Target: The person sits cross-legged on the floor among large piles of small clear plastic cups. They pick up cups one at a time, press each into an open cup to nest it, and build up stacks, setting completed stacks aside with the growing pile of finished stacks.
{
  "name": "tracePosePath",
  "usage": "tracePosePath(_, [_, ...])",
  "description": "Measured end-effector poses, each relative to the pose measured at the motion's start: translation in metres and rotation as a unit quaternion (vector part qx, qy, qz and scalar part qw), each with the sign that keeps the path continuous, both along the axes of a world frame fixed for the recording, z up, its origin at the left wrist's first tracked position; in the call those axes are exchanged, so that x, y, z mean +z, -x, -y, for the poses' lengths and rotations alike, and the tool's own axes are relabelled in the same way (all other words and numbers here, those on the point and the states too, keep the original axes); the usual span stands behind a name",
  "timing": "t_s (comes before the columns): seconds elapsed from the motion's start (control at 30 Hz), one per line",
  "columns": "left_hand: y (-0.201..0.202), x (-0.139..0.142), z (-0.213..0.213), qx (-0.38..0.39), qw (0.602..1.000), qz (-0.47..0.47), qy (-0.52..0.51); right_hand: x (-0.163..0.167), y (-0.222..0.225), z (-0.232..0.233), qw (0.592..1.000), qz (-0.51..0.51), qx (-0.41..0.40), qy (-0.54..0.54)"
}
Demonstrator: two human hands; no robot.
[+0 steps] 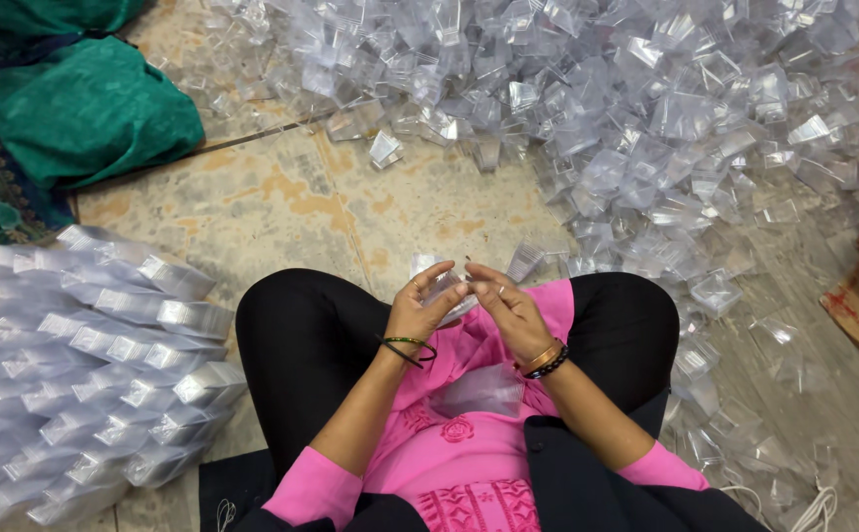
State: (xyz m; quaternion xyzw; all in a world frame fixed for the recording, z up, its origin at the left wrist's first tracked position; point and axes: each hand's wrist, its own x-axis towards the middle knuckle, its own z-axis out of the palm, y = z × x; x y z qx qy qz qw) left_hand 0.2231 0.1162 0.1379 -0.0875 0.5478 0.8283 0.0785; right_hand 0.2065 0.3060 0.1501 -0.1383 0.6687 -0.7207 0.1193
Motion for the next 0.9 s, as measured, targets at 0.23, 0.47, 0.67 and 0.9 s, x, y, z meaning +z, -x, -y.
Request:
tracePosePath(0.23, [-0.003, 0.01, 0.001, 0.061, 0.975, -0.091, 0.192, -0.012, 0.011, -0.012, 0.998, -0.004, 0.005, -0.061])
tracePosePath(0.47, [-0.003, 0.025, 0.022, 0.099, 0.863, -0.22, 0.443, -0.044, 0.096, -0.047, 0.891, -0.214, -0.234, -0.326])
tracePosePath(0.67, [0.013, 0.014, 0.025, 0.079, 0.824, -0.25, 0.503, -0.046, 0.08, -0.006, 0.98, -0.034, -0.055, -0.189])
tracePosePath(0.9, [0.056, -0.024, 0.06, 0.051, 0.755, -0.24, 0.608, -0.057, 0.072, 0.037, 0.899, -0.226, -0.035, -0.374])
